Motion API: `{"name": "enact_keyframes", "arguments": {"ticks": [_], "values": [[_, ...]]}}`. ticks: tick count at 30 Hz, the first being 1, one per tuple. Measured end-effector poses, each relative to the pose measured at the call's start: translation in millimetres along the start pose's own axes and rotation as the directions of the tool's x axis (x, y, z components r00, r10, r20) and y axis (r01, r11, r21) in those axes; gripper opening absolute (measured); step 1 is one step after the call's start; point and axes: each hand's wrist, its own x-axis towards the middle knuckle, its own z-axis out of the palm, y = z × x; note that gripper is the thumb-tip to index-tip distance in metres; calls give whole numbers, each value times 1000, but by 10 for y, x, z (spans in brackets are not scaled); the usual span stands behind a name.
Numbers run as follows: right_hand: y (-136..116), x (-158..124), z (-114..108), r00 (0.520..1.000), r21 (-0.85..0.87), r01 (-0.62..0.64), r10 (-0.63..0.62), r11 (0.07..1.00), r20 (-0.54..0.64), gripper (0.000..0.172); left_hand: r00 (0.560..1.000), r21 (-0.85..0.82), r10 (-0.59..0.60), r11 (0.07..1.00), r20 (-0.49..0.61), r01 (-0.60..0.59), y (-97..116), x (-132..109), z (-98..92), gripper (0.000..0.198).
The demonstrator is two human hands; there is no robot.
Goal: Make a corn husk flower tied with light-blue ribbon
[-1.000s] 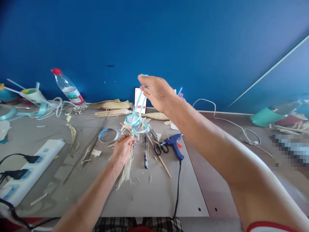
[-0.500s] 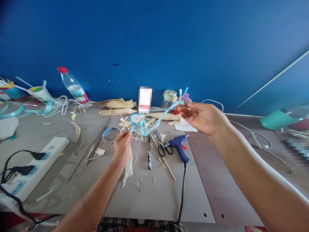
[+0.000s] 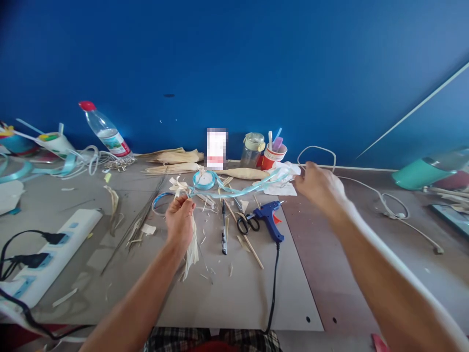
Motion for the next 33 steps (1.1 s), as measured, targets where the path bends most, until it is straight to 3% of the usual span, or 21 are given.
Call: {"name": "enact_keyframes", "arguments": {"ticks": [2, 4, 7, 9, 12, 19, 24, 33], "values": [[-207, -196, 273, 959, -101, 244, -255, 965, -120, 31, 1000, -16, 3, 1000, 11, -3, -2, -16, 15, 8], [-517, -450, 598, 887, 39, 462, -461, 886, -26, 26, 1000, -30, 9, 1000, 13, -8, 0, -31, 29, 9], [-965, -796, 1118, 771, 269, 581, -625, 768, 118, 24, 999, -47, 31, 998, 25, -30, 13, -49, 37, 9], [-1155, -929, 1405, 784, 269, 590, -620, 762, 35, 35, 999, -53, 34, 998, 40, -32, 29, -58, 34, 9], [-1284, -970, 1652, 852, 269, 514, -522, 814, -48, 40, 999, -55, 21, 998, 36, -19, 53, -62, 35, 10], [-1366, -945, 1670, 918, 375, 347, -393, 859, 49, 10, 999, -165, -26, 986, 36, 32, 75, -43, 70, 15], [-1347, -1009, 1648, 910, 384, 368, -412, 847, 36, 12, 990, -295, -116, 946, 85, 136, 154, -95, 108, 19], [-1317, -995, 1597, 881, 250, 452, -473, 856, 29, 15, 956, -331, -171, 911, 240, 246, 193, -115, 99, 18]]}}
